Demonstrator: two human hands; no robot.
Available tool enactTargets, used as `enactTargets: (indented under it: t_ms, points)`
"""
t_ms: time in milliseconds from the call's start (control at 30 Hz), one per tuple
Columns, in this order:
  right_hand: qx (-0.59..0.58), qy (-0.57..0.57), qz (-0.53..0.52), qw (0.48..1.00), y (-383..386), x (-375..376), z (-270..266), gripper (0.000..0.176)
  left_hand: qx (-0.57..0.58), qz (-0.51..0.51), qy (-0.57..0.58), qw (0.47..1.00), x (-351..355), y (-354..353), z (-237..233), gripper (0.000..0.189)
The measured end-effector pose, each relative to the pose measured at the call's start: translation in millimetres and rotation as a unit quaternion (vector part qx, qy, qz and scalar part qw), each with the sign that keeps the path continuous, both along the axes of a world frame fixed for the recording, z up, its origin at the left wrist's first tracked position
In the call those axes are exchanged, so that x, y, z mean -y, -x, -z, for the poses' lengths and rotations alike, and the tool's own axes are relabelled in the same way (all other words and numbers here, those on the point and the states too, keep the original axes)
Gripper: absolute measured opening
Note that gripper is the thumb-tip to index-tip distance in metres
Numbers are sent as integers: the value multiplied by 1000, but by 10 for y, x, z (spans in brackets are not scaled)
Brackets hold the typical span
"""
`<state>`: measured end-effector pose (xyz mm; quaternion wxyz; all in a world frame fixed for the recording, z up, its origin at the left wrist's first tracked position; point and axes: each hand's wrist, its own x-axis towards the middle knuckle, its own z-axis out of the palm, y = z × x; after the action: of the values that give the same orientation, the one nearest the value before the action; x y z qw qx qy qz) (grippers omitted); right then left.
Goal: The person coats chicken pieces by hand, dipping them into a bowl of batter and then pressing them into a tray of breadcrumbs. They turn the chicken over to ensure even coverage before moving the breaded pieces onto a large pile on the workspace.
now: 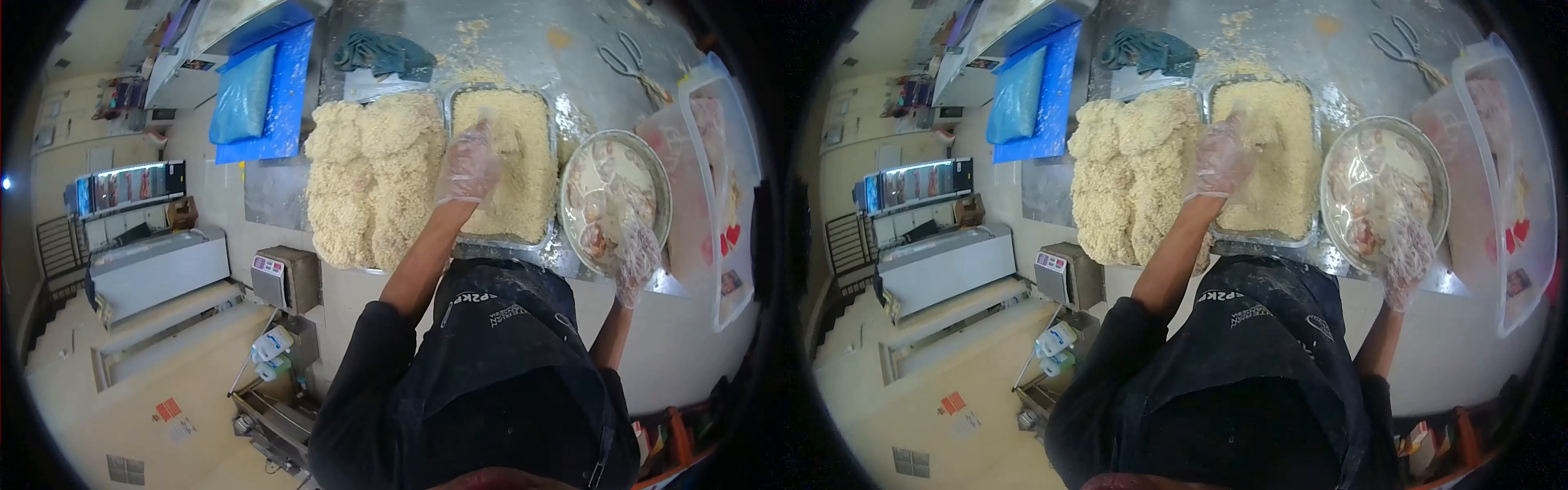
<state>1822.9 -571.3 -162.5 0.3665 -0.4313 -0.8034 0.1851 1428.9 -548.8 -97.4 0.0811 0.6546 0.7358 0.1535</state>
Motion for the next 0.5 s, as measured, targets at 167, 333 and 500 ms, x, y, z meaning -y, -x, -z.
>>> enactTargets:
  t_ms: [167,333,500]
  points:
    - [38,20,-17,999,21,-84,20,37,359,-95,48,927,432,484,-679,55]
    - [99,62,-49,992,160,-308,-30,35,524,-166,9,836,1110,1608,-974,62]
    - [177,102,-93,974,396,-810,18,33,189,-214,21,958,1451,2740,-378,59]
